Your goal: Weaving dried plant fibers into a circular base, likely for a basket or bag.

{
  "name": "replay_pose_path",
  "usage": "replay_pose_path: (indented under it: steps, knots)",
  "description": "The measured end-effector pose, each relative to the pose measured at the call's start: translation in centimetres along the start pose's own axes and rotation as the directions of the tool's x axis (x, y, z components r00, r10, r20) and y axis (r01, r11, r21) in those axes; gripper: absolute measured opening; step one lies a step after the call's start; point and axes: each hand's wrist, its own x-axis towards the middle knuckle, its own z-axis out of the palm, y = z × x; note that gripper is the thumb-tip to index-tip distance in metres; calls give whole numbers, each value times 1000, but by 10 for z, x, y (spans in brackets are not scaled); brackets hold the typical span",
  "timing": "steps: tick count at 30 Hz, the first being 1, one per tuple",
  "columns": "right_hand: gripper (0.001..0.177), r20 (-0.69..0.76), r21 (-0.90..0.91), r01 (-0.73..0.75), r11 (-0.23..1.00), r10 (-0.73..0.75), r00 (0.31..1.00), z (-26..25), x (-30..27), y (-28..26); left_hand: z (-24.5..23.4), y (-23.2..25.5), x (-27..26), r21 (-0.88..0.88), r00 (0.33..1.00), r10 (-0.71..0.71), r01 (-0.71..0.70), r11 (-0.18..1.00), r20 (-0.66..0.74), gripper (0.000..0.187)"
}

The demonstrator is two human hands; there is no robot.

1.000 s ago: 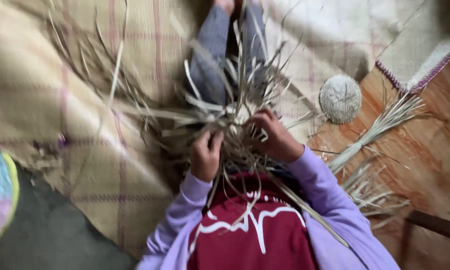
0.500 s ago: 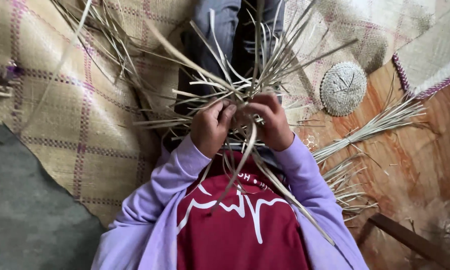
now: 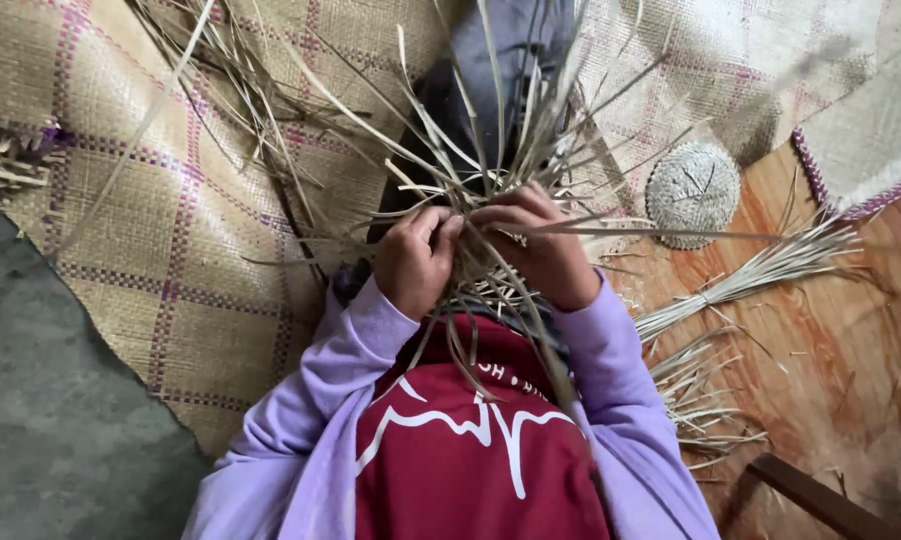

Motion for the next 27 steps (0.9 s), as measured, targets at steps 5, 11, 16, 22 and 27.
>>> replay_pose_path:
  steps: [5, 11, 16, 22, 27]
  knots:
    - [28, -5, -43, 165, 985, -166, 986, 25, -20, 59, 9, -6, -7, 75, 999, 33, -34, 997, 9, 11]
    - [6, 169, -128, 29, 991, -7, 986, 5, 9, 19, 33, -23, -16, 313, 986, 165, -151, 938, -18, 9]
    - [8, 131, -101, 129, 987, -115, 985, 17, -4, 41, 38, -48, -12, 162, 996, 52, -64, 985, 74, 9]
    - [13, 115, -120, 292, 949, -279, 953, 15, -23, 29, 15, -28, -2, -178, 944, -249, 289, 941, 217, 13]
    - [10, 75, -121, 269, 956, -261, 962, 28, -17, 52, 26, -26, -4, -216, 936, -304, 339, 916, 179, 13]
